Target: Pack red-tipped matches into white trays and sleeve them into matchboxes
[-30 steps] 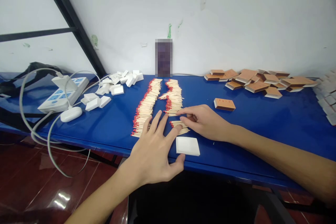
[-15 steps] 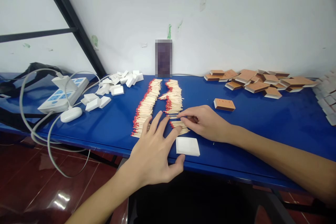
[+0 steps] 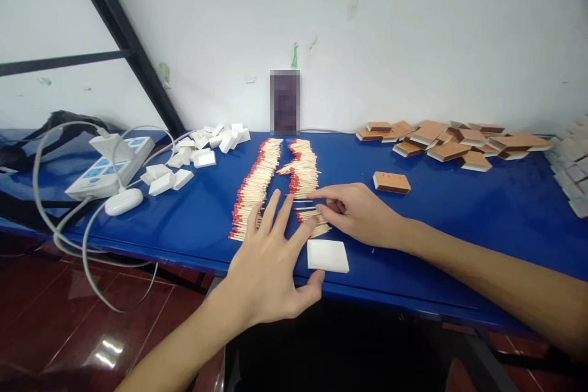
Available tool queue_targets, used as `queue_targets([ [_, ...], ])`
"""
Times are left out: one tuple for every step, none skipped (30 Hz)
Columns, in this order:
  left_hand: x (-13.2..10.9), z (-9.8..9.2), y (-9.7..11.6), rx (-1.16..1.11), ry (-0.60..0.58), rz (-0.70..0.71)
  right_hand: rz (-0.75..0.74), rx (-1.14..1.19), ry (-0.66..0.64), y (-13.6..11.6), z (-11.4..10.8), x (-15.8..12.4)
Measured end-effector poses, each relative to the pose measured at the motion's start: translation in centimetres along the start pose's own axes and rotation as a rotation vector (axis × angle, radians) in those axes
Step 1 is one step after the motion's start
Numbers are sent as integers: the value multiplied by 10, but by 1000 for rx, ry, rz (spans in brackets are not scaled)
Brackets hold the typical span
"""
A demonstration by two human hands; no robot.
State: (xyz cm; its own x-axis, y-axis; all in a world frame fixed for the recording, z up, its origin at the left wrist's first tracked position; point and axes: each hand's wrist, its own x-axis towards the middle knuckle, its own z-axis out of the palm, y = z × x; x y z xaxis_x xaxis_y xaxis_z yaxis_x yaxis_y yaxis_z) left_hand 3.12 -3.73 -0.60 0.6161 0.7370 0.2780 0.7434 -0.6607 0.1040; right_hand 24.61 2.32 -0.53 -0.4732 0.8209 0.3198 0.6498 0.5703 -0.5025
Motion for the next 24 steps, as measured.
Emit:
queue_targets([
  [0,0,0,-1,-6,-3,-4,-18,-2,0,0,0],
  [1,0,0,0,-12,-7,-10,-35,-5,-1,1,1],
  [1,0,1,1,-18,-9,-17,-50,-8,-1,1,1],
  [1,0,1,4,-24,-11,-23,-61,-9,-1,1,1],
  [1,0,1,7,-29,-12,-28,-67,-9,-1,2,2],
  [1,0,1,9,-31,-13,-29,-67,-8,-1,2,2],
  [0,0,1,11,-33,-13,-27,-63,-6,-1,2,2],
  [0,0,1,11,-34,-14,-24,-56,-4,-1,2,2],
  [0,0,1,10,-34,-14,-21,-50,-3,-1,2,2],
  [0,0,1,7,-33,-15,-19,-46,-3,-1,2,2],
  [0,0,1,4,-32,-16,-20,-45,-3,0,2,2],
  [0,0,0,1,-31,-17,-22,-45,-1,0,2,2],
  [1,0,0,-1,-30,-18,-26,-44,0,0,2,2],
  [1,0,0,-2,-28,-19,-31,-43,3,0,2,2],
  [1,0,0,-3,-28,-18,-37,-42,6,1,2,1],
  [1,0,0,-3,-27,-18,-44,-41,8,1,2,1],
  [1,0,0,-2,-26,-17,-51,-42,10,1,2,1],
  [1,0,0,-2,-26,-16,-58,-45,10,1,3,1],
  [1,0,0,-1,-26,-14,-63,-49,12,1,3,1],
  [1,0,0,0,-26,-14,-68,-52,13,0,3,1],
  [1,0,0,0,-27,-14,-71,-52,15,0,3,1],
  [1,0,0,1,-26,-14,-75,-51,16,0,2,1],
  [0,0,0,2,-24,-14,-78,-50,17,0,2,1],
  [0,0,0,2,-21,-13,-80,-47,17,0,2,1],
])
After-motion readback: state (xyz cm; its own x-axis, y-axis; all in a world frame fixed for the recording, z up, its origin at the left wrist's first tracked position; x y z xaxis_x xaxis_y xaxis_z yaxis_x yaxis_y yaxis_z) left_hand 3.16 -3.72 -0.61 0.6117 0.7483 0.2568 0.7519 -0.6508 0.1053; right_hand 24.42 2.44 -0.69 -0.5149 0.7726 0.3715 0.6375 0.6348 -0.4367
